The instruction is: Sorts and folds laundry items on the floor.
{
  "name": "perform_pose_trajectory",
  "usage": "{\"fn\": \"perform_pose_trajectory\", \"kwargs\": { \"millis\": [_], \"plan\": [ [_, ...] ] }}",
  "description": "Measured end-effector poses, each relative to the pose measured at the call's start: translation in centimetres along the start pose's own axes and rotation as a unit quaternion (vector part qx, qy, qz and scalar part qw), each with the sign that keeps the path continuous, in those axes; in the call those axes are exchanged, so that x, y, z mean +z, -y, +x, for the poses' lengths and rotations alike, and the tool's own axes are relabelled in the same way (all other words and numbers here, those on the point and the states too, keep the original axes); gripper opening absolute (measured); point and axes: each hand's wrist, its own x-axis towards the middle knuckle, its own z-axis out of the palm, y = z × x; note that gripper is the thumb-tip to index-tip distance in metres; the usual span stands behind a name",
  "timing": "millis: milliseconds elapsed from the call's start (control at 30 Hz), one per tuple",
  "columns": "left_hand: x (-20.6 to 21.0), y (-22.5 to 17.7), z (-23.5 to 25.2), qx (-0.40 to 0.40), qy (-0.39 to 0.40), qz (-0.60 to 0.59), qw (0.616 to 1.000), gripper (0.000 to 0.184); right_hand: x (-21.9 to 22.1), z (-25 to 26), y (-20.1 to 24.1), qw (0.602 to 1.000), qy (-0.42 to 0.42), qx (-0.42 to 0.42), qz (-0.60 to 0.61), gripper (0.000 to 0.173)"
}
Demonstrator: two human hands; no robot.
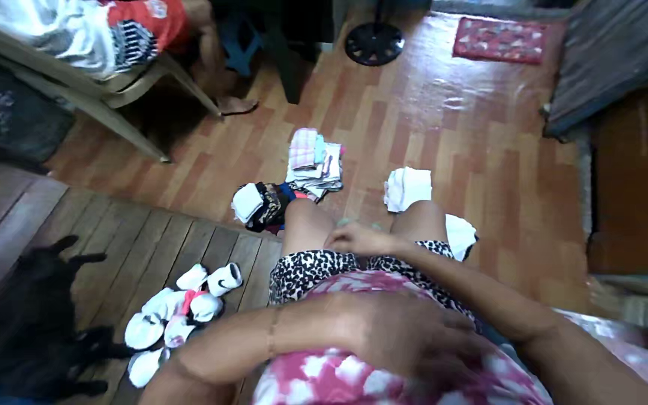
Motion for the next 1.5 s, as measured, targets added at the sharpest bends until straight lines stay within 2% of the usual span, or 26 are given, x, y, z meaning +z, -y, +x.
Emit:
{"fn": "perform_pose_trajectory", "kwargs": {
  "millis": [67,100,167,300,400,533,667,833,933,1033,1100,1200,1267,1333,1433,1500],
  "plan": [
    [-0.2,3.7,-3.8,-0.145,-0.081,-0.049,0.985,0.038,-2.5,-3.3,-3.0,0.969,-0.125,0.089,0.193,0.028],
    [0.3,5.6,-5.4,-0.211,-0.121,-0.056,0.968,0.04,-3.4,-5.1,-4.3,0.947,-0.18,0.103,0.247,0.026],
    [2.3,8.8,-7.7,-0.289,-0.183,-0.094,0.935,0.043,-4.5,-9.7,-6.5,0.917,-0.281,0.095,0.266,0.023],
    [4.3,9.8,-8.9,-0.293,-0.225,-0.224,0.902,0.038,-5.6,-17.9,-5.8,0.856,-0.436,0.057,0.272,0.019],
    [4.6,10.3,-8.0,-0.312,-0.184,-0.16,0.918,0.04,-6.5,-21.5,-2.8,0.824,-0.507,0.002,0.252,0.016],
    [4.8,11.9,-6.9,-0.315,-0.136,-0.051,0.938,0.042,-5.7,-25.7,-1.7,0.814,-0.559,-0.042,0.152,0.016],
    [5.4,12.2,-6.6,-0.302,-0.134,-0.081,0.94,0.041,-4.5,-28.7,-1.4,0.805,-0.585,-0.034,0.093,0.016],
    [5.3,12.2,-6.6,-0.309,-0.134,-0.097,0.937,0.041,-3.9,-28.9,-2.2,0.798,-0.592,-0.021,0.114,0.016],
    [5.5,12.7,-7.2,-0.275,-0.19,-0.003,0.942,0.038,-3.4,-28.0,-3.4,0.819,-0.573,0.011,0.027,0.015],
    [4.9,14.2,-8.5,-0.291,-0.243,0.169,0.91,0.035,-3.6,-26.8,-5.2,0.827,-0.521,0.132,-0.165,0.012],
    [4.0,14.8,-9.6,-0.326,-0.236,0.26,0.878,0.034,-3.6,-25.7,-6.7,0.844,-0.425,0.245,-0.217,0.017],
    [2.0,16.3,-10.7,-0.361,-0.208,0.328,0.848,0.035,-1.9,-23.4,-11.3,0.882,-0.24,0.37,-0.167,0.035],
    [0.6,17.5,-10.7,-0.347,-0.186,0.354,0.849,0.042,1.2,-22.2,-14.9,0.891,-0.188,0.391,-0.133,0.039],
    [-1.3,19.3,-10.2,-0.328,-0.153,0.37,0.855,0.045,2.7,-20.7,-16.9,0.888,-0.183,0.409,-0.104,0.037],
    [-4.4,22.9,-9.3,-0.323,-0.063,0.342,0.88,0.047,1.8,-20.5,-18.2,0.863,-0.249,0.436,-0.053,0.045],
    [-5.9,24.8,-9.1,-0.331,-0.02,0.316,0.889,0.049,1.5,-21.3,-19.6,0.863,-0.265,0.429,0.016,0.048]
  ]
}}
